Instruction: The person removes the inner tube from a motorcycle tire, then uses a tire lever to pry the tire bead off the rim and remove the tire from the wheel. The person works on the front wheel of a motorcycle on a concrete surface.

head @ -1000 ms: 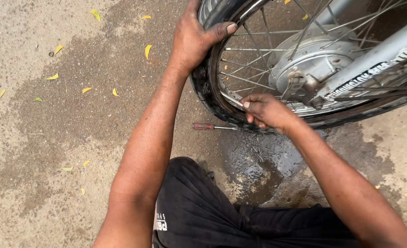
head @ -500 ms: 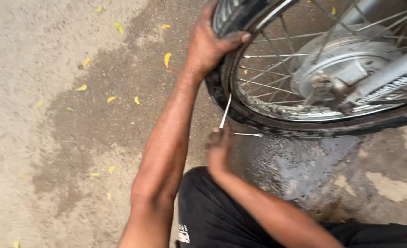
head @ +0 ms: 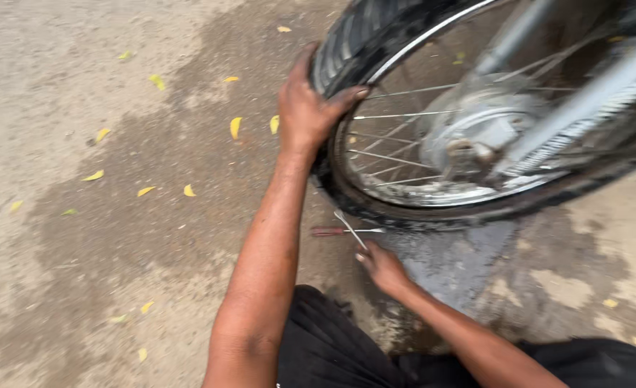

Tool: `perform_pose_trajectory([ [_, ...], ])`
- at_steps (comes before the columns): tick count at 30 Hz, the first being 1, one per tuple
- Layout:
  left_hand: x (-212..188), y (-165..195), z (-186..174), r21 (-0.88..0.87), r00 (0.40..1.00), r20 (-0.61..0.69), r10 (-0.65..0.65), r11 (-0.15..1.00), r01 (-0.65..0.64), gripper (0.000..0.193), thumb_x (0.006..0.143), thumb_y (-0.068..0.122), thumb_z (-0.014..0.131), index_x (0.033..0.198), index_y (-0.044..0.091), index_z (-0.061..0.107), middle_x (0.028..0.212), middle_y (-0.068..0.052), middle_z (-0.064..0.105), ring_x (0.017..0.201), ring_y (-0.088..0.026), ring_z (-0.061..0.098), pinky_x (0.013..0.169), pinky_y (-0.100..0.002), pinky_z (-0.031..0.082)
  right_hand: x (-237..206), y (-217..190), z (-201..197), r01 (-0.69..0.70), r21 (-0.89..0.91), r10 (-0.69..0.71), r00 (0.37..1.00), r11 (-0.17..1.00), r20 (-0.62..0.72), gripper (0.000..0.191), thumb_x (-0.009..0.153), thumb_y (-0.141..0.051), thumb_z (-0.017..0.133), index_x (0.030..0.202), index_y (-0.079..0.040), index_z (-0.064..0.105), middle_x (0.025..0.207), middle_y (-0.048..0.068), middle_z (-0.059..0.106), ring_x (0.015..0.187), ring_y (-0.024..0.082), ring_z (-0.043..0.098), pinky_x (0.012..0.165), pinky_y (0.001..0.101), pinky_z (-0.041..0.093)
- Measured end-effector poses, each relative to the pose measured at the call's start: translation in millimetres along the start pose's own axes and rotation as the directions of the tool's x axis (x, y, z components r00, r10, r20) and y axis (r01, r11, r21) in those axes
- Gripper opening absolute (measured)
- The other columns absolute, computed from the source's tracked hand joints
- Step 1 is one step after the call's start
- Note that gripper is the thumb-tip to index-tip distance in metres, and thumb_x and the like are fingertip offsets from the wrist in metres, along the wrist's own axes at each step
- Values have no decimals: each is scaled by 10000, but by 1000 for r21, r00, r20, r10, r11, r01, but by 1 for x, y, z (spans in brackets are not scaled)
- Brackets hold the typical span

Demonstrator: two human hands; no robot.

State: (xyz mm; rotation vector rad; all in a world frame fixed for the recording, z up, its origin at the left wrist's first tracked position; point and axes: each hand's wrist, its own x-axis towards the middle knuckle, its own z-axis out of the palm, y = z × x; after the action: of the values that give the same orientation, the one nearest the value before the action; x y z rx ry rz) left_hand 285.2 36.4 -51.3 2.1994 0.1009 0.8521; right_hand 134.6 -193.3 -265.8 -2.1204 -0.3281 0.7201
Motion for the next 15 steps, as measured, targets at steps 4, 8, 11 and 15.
perform_pose_trajectory([
  [4,-18,-14,4,-27,996,-51,-71,997,69,1011,663,529,949,1434,19,540,1398,-226,632,1291,-401,611,1086,-477,484,-36,-6,-106,68,-205,-122,957,976,-262,261,919,-198,660,1154,-86,682,949,137,722,850,274,694,745,419,533],
  [8,-77,-45,28,-127,955,-143,-260,962,243,900,751,393,910,1452,-11,517,1437,-261,573,1328,-431,544,1104,-490,419,-55,-81,-264,128,-762,-718,460,635,-522,146,921,-45,657,1065,-20,648,1020,184,628,949,406,604,839,528,475],
  [11,-137,-64,56,-391,853,-89,-515,805,445,807,797,429,807,1399,-55,572,1364,-264,652,1252,-385,629,1075,-434,460,-52,-156,-376,45,-859,-844,218,510,-489,92,1152,-110,685,1190,-38,640,1230,190,593,1157,378,589,983,495,473],
  [15,-173,-84,78,-573,762,2,-647,624,531,746,863,449,779,1377,-56,584,1321,-189,667,1190,-308,628,1069,-421,444,-32,-238,-449,-203,-964,-979,72,174,-192,227,942,-20,668,1157,-84,700,1326,151,616,1220,346,564,1053,511,434],
])
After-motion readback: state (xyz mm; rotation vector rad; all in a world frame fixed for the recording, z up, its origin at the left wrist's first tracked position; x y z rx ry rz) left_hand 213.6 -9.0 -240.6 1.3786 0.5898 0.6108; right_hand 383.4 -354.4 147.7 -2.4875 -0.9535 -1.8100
